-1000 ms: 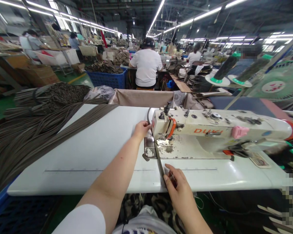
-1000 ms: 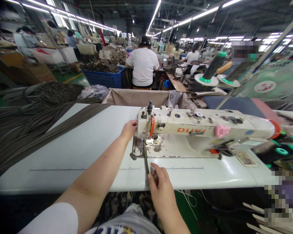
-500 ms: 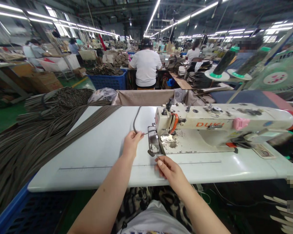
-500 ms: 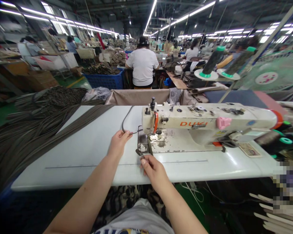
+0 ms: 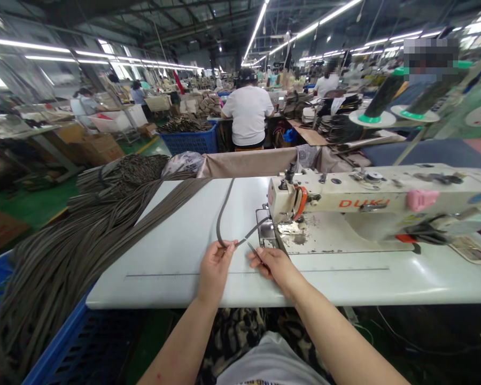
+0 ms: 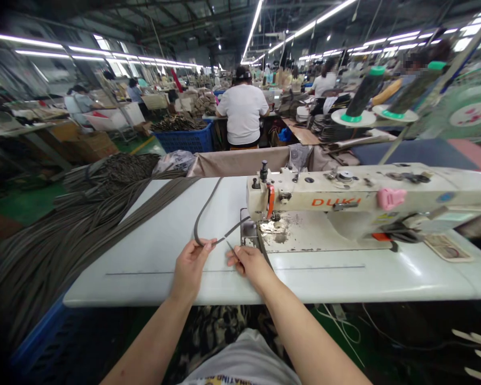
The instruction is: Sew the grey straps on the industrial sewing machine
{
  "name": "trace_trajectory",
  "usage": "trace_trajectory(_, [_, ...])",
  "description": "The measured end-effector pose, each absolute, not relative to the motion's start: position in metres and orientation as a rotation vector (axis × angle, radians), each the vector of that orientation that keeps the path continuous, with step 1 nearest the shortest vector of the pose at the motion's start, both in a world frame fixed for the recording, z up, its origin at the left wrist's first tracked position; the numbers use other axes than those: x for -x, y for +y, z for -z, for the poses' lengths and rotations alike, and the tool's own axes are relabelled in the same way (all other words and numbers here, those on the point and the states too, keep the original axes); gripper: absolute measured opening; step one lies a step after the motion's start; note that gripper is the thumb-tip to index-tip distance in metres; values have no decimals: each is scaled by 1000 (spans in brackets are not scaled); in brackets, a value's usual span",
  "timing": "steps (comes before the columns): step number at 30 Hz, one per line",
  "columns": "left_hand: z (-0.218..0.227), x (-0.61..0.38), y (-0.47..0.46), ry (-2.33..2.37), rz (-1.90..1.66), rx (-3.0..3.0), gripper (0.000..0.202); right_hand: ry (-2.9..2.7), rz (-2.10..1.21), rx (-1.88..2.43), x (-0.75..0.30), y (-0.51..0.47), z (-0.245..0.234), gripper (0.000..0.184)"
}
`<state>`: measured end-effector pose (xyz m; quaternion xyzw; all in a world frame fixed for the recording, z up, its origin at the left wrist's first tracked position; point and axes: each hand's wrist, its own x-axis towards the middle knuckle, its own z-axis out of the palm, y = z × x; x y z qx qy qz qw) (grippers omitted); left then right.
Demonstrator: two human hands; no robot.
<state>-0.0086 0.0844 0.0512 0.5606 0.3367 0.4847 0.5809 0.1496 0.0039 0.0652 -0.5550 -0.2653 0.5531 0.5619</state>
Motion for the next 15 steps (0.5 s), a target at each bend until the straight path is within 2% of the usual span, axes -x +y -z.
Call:
trace_trajectory(12, [-61, 34, 68, 824, -1113, -1301, 29, -821, -1310, 1265, -138, 12, -84, 51])
trace_trajectory(15, [-63, 39, 70, 850, -1086, -1321, 30, -988, -1155, 1388, -141, 5, -83, 45])
